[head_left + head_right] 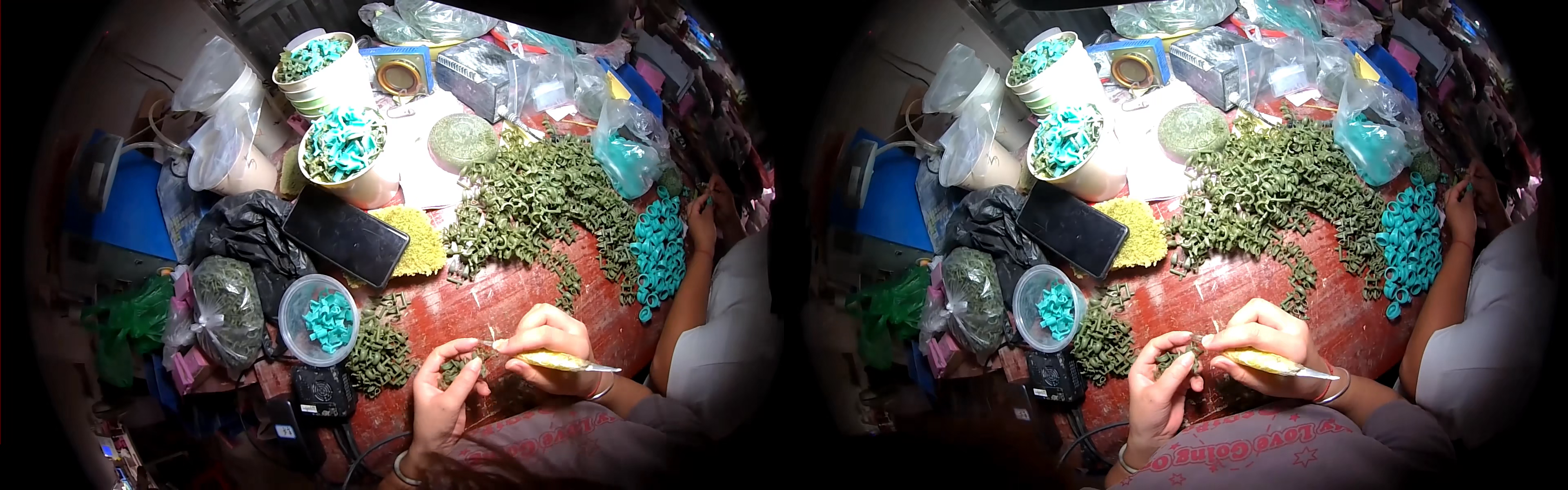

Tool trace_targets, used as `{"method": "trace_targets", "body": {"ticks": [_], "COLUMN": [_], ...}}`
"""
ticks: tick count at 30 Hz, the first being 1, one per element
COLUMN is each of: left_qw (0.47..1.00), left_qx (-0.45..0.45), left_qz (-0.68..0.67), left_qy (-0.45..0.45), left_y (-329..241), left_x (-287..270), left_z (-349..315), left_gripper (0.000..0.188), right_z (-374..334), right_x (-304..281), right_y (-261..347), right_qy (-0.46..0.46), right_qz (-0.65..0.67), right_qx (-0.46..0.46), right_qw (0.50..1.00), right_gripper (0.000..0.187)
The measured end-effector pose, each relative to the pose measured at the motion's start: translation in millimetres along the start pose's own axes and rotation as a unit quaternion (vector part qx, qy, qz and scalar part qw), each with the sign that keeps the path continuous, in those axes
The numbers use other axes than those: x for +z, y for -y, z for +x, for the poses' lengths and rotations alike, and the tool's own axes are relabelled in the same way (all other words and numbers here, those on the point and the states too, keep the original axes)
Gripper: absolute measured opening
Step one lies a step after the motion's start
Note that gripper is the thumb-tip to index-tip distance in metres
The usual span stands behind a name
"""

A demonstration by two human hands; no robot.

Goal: The person uses a thin metal tool to assemble small green plastic leaves into a cluster. They pick up individual leaf pieces from the table and attach them to a base or stem.

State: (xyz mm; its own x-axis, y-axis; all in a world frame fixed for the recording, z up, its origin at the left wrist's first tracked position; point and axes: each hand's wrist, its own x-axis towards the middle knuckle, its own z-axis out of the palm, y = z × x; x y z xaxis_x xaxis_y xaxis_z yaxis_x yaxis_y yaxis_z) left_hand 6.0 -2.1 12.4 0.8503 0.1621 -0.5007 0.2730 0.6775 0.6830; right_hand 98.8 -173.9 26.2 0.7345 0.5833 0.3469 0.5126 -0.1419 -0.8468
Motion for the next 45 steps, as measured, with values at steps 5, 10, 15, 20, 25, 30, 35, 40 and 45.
{"method": "trace_targets", "body": {"ticks": [5, 10, 15, 20, 25, 30, 35, 40, 45], "left_qw": [1.0, 0.999, 0.999, 0.999, 0.997, 0.988, 0.976, 0.993, 0.995], "left_qx": [0.003, 0.006, 0.017, 0.022, 0.034, 0.061, 0.096, 0.031, 0.022], "left_qz": [0.009, 0.025, 0.029, 0.037, 0.067, 0.142, 0.197, 0.115, 0.094], "left_qy": [-0.005, -0.019, -0.013, -0.013, -0.021, -0.005, 0.007, -0.004, -0.009], "left_y": [0.9, 2.4, 2.8, 1.8, 1.1, -0.5, -0.5, 2.3, 0.0], "left_x": [0.3, -1.0, -0.3, 1.2, 2.9, 2.7, 5.4, 1.8, 2.7], "left_z": [-1.3, -1.2, -1.7, -2.6, -2.9, -3.4, -3.0, -2.2, -2.4], "left_gripper": [0.025, 0.025, 0.024, 0.024, 0.024, 0.022, 0.021, 0.024, 0.027], "right_z": [-2.4, -0.4, -0.5, 1.0, -1.0, -1.5, -4.8, -7.5, -0.1], "right_x": [0.5, 2.5, 1.3, 3.0, 6.4, 7.6, 8.0, 8.5, 2.6], "right_y": [2.1, 0.9, 1.4, 0.2, -3.6, -4.8, -7.1, -2.9, -3.1], "right_qy": [0.012, 0.029, 0.038, 0.039, 0.026, 0.02, 0.0, -0.063, -0.025], "right_qz": [-0.015, -0.008, -0.019, -0.026, -0.022, -0.014, -0.009, -0.003, -0.012], "right_qx": [-0.017, -0.02, -0.035, -0.048, -0.064, -0.067, -0.073, -0.02, 0.012], "right_qw": [1.0, 0.999, 0.999, 0.998, 0.997, 0.997, 0.997, 0.998, 1.0], "right_gripper": [0.024, 0.026, 0.028, 0.028, 0.027, 0.026, 0.027, 0.02, 0.018]}}
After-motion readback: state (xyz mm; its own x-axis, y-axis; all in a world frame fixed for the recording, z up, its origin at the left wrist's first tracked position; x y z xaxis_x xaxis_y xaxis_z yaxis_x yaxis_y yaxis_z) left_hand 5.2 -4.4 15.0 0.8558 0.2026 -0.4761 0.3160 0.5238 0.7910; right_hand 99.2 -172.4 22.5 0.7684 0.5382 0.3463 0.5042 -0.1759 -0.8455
